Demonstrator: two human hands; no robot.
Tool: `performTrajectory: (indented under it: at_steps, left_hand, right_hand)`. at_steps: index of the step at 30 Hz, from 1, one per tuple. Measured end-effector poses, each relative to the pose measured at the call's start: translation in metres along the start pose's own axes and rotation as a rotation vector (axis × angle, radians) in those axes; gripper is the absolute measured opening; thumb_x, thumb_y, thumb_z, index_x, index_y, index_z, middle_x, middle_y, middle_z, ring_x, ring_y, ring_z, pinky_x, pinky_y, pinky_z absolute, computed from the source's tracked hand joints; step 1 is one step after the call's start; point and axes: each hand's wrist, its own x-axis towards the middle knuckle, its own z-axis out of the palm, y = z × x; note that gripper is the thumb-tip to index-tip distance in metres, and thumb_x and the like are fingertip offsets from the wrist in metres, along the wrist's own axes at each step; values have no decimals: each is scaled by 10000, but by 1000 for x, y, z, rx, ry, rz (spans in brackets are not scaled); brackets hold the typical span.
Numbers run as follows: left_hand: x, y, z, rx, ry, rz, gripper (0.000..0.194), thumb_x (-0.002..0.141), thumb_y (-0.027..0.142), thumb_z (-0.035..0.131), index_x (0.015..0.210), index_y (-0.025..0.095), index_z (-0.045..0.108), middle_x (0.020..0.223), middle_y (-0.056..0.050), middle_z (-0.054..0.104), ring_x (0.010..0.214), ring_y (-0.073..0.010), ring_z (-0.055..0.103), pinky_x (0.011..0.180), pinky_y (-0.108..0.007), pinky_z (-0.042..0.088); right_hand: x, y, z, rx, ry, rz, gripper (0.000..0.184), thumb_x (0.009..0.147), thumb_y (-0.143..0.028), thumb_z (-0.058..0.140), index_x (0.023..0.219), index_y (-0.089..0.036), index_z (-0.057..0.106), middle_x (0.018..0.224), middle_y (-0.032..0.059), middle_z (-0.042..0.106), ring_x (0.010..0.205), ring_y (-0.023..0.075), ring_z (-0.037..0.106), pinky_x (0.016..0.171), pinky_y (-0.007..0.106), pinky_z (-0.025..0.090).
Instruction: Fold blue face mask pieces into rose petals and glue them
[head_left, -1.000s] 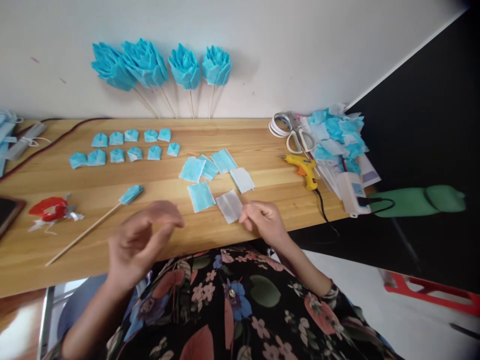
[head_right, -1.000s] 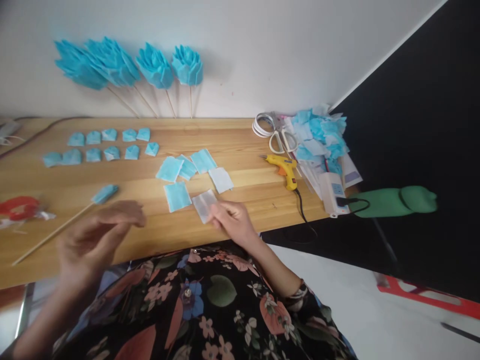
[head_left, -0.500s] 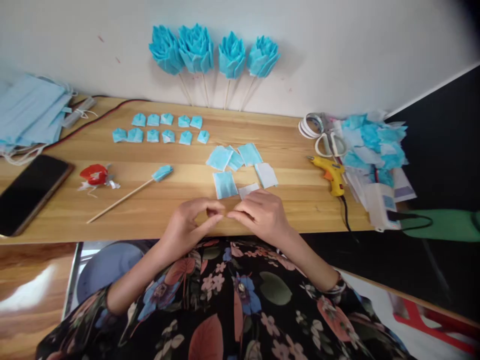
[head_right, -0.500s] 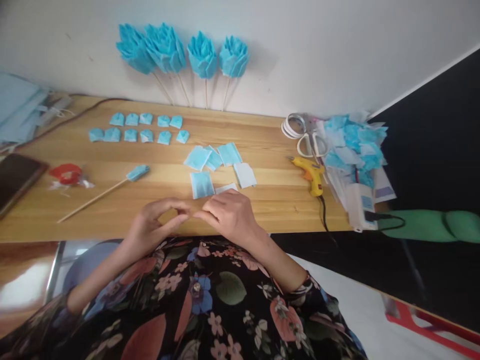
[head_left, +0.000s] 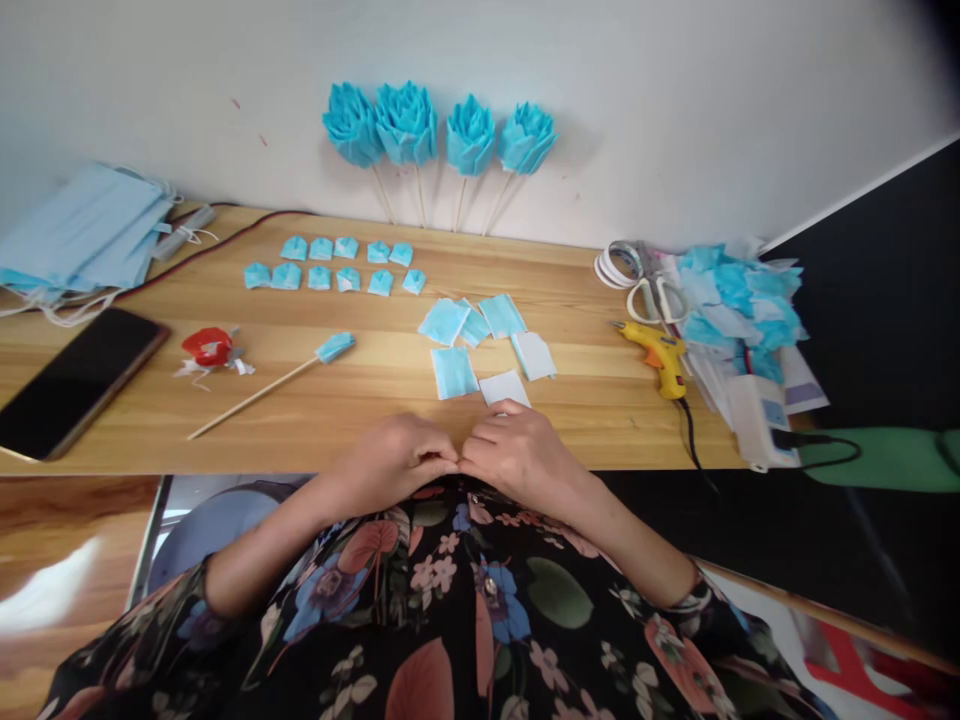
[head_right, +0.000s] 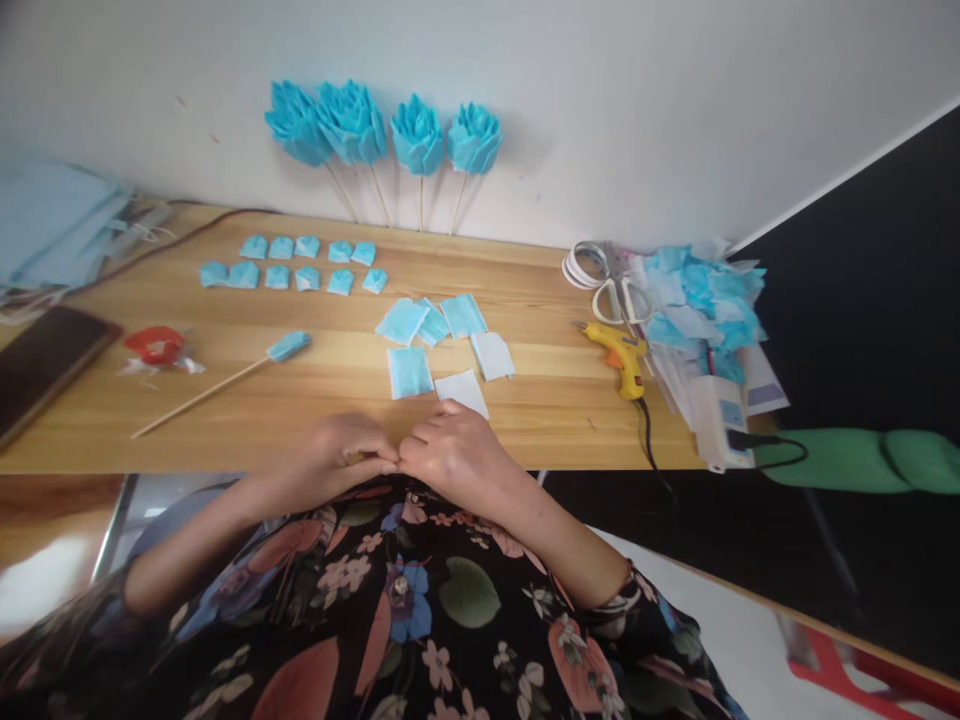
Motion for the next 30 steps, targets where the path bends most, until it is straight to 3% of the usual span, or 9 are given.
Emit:
performTrajectory:
  at_steps: [4, 9, 12, 15, 19, 22, 24, 27, 30]
  left_hand:
    - [-5, 2, 4, 146, 21, -9, 194, 938, 217, 556, 790, 185, 678, 731, -10, 707, 696, -144, 629, 682, -259, 420]
    - [-16, 5, 11, 294, 192, -50, 171, 864, 152, 544, 713, 178, 621, 638, 1, 626, 623, -141, 546, 629, -262, 377]
    - [-35, 4, 5, 306, 292, -164, 201, 895, 189, 506, 721, 174, 605, 649, -1, 612, 628, -139, 539, 625, -258, 380]
    - [-61, -2, -6, 247, 367, -351, 286, 951, 308, 465, 724, 178, 583, 661, 2, 605, 607, -133, 544, 593, -249, 392]
    - [-89, -14, -18, 271, 539, -456, 376, 957, 375, 439, 627, 199, 480, 559, 27, 491, 531, -130, 492, 532, -254, 371]
    - [-92, -20, -22, 308, 618, -417, 364, 951, 371, 484, 632, 199, 520, 609, 9, 563, 588, -145, 553, 592, -267, 425]
    - [-83, -20, -22, 299, 625, -336, 268, 945, 349, 526, 753, 196, 633, 775, -28, 690, 744, -175, 647, 715, -285, 492]
    - [-58, -16, -20, 293, 580, -165, 191, 942, 296, 552, 939, 187, 709, 984, -74, 751, 948, -213, 693, 863, -331, 531]
    - [-27, -11, -20, 326, 489, -24, 209, 945, 252, 545, 1030, 175, 720, 1071, -103, 753, 1022, -229, 694, 908, -377, 547]
  right_hand:
    - [3, -1, 3, -4, -34, -25, 407, 1006, -270, 518, 610, -189, 569, 568, -28, 588, 561, 118, 500, 715, 311, 385]
    - [8, -6, 2, 64, -10, -12, 408, 1001, -280, 530, 608, -185, 588, 568, -23, 604, 554, 114, 517, 717, 301, 415]
    - [5, -3, -6, 196, 12, 31, 360, 1004, -317, 530, 693, -192, 659, 623, -26, 662, 594, 109, 579, 745, 289, 446]
    - [-9, 17, -14, 197, 59, 110, 281, 1011, -288, 510, 844, -207, 721, 770, 4, 747, 712, 136, 660, 772, 305, 478]
    - [-37, 76, -5, 148, 116, 399, 321, 1014, -320, 461, 1226, -227, 684, 1149, 85, 748, 1066, 229, 685, 947, 405, 514]
    - [-52, 116, 13, 135, 98, 557, 503, 979, -443, 494, 1428, -220, 535, 1448, 111, 575, 1364, 296, 510, 1143, 521, 398]
    - [-55, 125, 24, 117, 55, 600, 596, 968, -489, 482, 1469, -165, 487, 1519, 153, 489, 1432, 328, 427, 1180, 561, 341]
    - [-53, 105, 30, 106, -9, 590, 605, 968, -509, 470, 1427, -120, 536, 1518, 195, 476, 1455, 358, 386, 1190, 592, 308]
    - [-53, 71, 18, 200, -47, 474, 520, 994, -474, 449, 1435, -210, 530, 1470, 131, 552, 1387, 294, 495, 1158, 545, 389]
